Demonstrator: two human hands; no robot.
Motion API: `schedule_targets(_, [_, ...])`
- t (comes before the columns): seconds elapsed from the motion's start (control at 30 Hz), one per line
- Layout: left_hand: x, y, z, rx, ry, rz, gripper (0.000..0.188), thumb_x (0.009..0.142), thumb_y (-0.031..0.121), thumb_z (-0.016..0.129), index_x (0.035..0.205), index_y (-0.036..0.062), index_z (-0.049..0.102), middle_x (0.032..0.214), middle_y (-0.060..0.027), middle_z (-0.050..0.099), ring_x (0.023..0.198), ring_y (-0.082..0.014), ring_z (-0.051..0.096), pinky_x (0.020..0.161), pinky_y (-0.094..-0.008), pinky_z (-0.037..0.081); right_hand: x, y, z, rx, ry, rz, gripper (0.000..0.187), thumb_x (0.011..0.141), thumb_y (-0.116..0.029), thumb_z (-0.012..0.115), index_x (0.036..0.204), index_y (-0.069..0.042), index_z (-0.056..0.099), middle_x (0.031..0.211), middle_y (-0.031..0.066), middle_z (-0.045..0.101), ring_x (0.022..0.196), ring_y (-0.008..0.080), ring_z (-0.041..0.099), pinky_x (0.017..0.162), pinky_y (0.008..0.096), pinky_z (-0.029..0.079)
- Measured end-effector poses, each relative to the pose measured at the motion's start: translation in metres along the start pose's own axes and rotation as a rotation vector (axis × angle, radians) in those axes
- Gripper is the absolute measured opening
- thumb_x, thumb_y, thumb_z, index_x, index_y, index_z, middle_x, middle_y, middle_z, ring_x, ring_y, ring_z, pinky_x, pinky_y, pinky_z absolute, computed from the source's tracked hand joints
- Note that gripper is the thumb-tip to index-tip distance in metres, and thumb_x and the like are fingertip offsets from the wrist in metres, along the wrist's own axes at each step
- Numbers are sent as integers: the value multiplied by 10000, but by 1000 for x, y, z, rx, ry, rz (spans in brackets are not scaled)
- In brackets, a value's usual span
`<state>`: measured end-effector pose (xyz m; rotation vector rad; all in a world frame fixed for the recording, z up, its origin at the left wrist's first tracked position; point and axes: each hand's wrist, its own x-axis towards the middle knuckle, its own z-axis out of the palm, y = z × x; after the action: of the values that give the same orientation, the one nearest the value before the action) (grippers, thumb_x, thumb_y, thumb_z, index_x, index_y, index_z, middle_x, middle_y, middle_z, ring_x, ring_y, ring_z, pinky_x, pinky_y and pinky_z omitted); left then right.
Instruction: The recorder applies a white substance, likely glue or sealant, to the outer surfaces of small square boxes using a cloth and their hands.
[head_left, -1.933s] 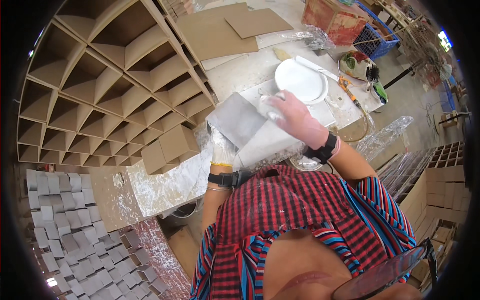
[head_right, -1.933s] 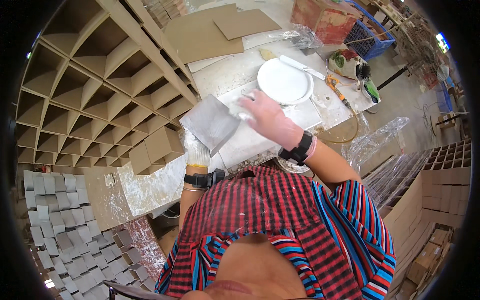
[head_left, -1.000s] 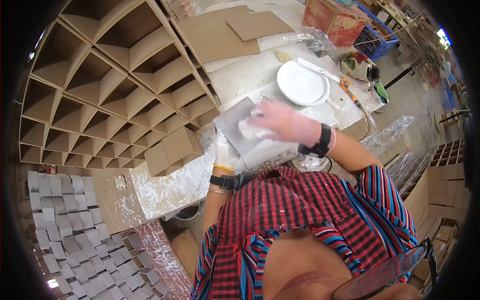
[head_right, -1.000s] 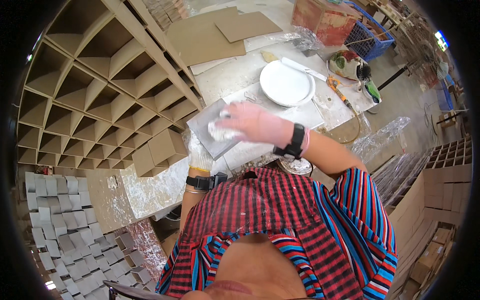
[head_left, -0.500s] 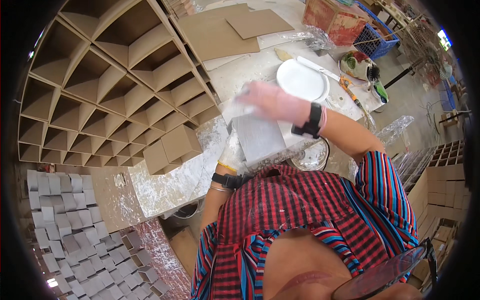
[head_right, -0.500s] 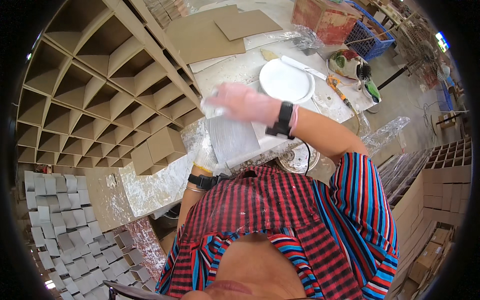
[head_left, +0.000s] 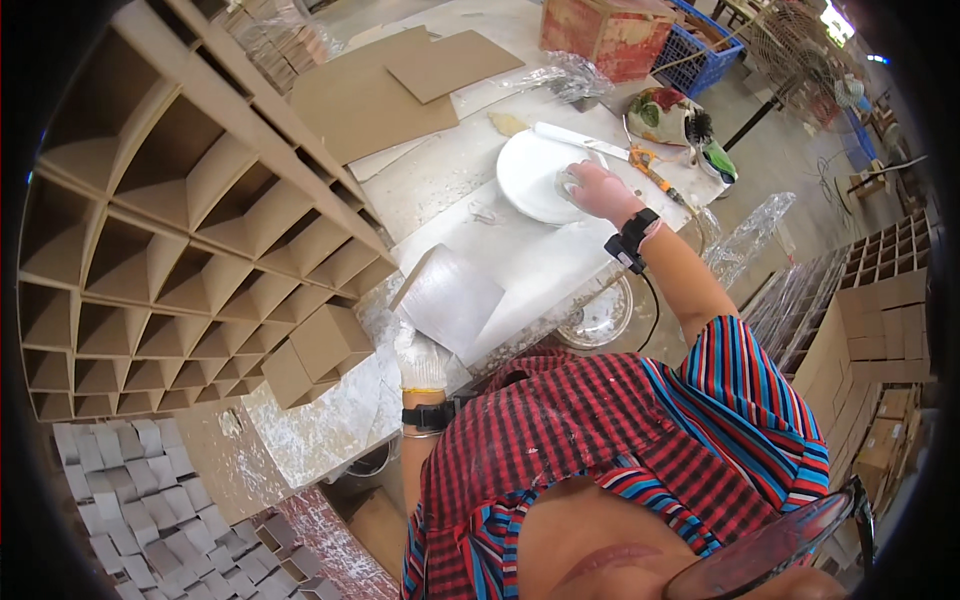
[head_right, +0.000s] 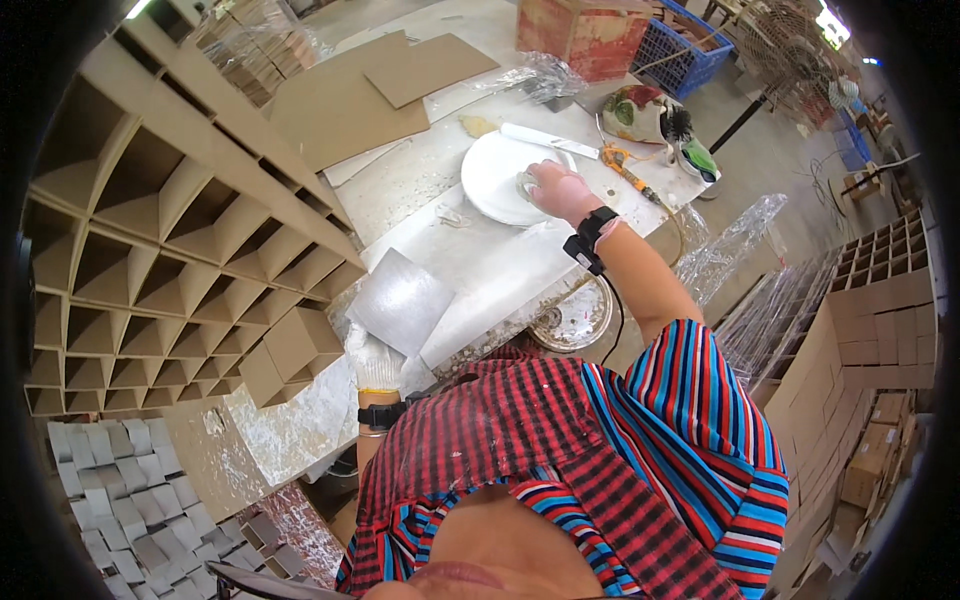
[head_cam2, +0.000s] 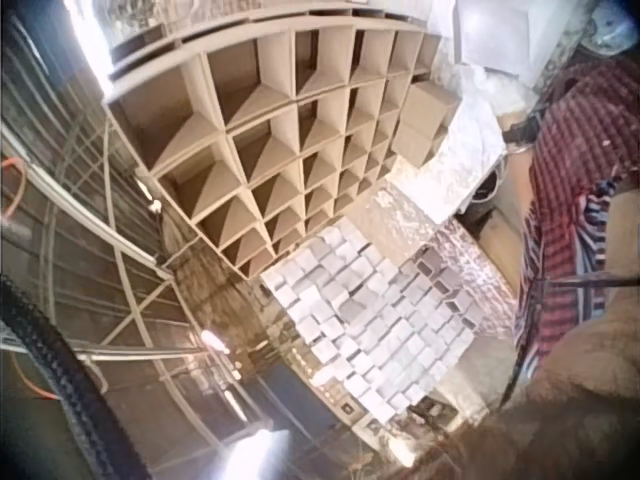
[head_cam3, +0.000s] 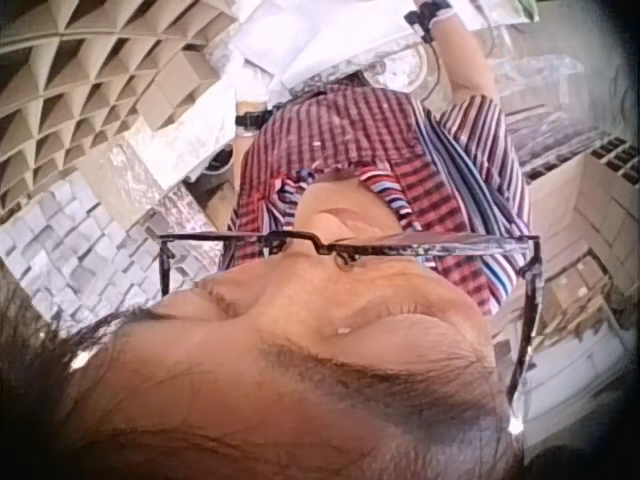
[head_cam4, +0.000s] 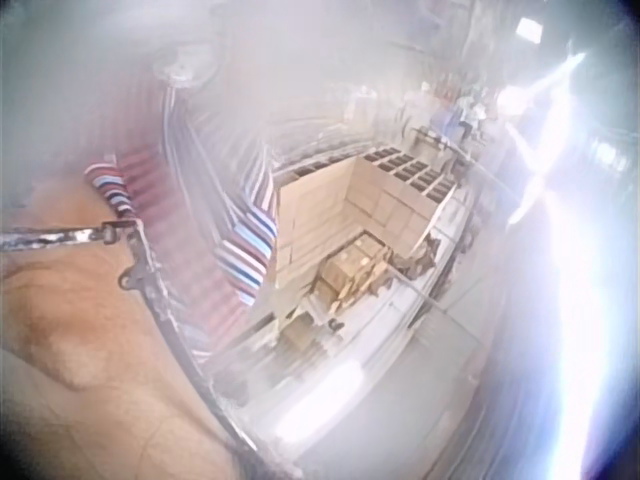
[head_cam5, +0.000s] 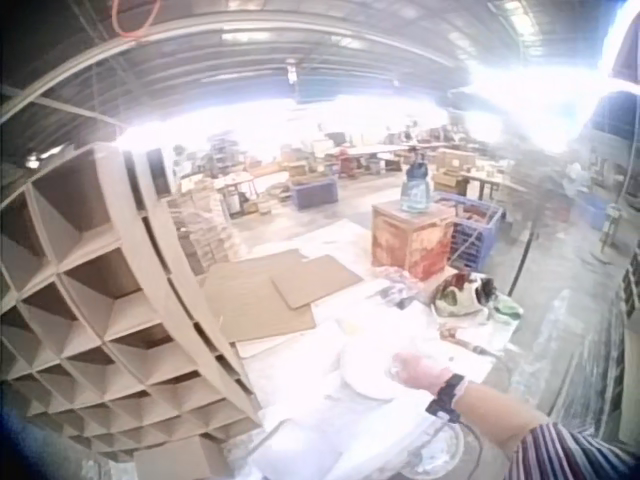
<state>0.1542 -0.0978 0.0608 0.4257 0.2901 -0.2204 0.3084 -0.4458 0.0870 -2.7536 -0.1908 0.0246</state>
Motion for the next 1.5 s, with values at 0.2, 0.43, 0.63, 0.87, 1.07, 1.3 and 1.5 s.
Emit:
schedule_targets(0.2, [10, -8, -18, 10, 143, 35, 418, 952, 251, 472, 1298, 18, 465, 1330, -129, 503, 1200, -285, 494, 1024, -430, 401, 2, 21, 17, -58, -37, 9, 350, 840, -226, 564, 1149, -66, 600, 1099, 157, 601, 1067, 320, 568, 934, 400, 443])
schedule_targets(0.43, [18, -12, -59, 386, -45, 229, 384, 962, 254, 431, 1254, 11, 488, 1281, -110, 536, 1176, -242, 501, 1009, -385, 395, 10, 28, 19, -46, -69, -23, 354, 845, -218, 551, 1153, -46, 585, 1113, 179, 598, 1072, 349, 554, 932, 396, 436])
schedule_targets(0.63, [26, 6, -57, 91, 46, 245, 406, 948, 351, 463, 1211, 50, 531, 1197, -89, 582, 1124, -230, 528, 958, -380, 420, 14, 35, 1, 692, -199, 272, 366, 887, -170, 520, 1195, 25, 560, 1148, 160, 615, 1029, 199, 602, 894, 309, 461])
schedule_targets(0.87, [16, 10, -12, -84, 29, 201, 469, 958, 432, 439, 1228, 57, 520, 1191, -88, 580, 1116, -235, 531, 948, -378, 428, 7, 65, 18, 1603, -245, 191, 384, 932, -166, 544, 1262, 27, 512, 1196, 106, 602, 1071, 171, 586, 945, 273, 454])
schedule_targets(1.07, [20, 10, 0, -30, 135, 248, 504, 959, 474, 434, 1235, 61, 515, 1193, -79, 575, 1115, -229, 526, 944, -370, 434, -20, 16, -16, 651, -76, -213, 384, 932, -136, 539, 1283, 13, 494, 1242, 103, 586, 1118, 171, 569, 978, 280, 439])
schedule_targets(1.3, [30, -5, 29, 96, 320, 266, 528, 956, 502, 437, 1238, 62, 512, 1197, -67, 570, 1117, -219, 519, 944, -359, 440, -30, -73, -51, 1044, -179, -231, 406, 882, -75, 588, 1273, 0, 513, 1235, 86, 593, 1113, 137, 563, 954, 280, 449])
schedule_targets(1.5, [43, -6, 37, 20, 79, 281, 560, 951, 544, 410, 1256, 84, 501, 1203, -66, 558, 1113, -221, 525, 952, -356, 452, -49, -160, -49, 537, -224, -456, 397, 850, -152, 599, 1222, -23, 549, 1127, 174, 618, 1077, 262, 591, 932, 332, 461])
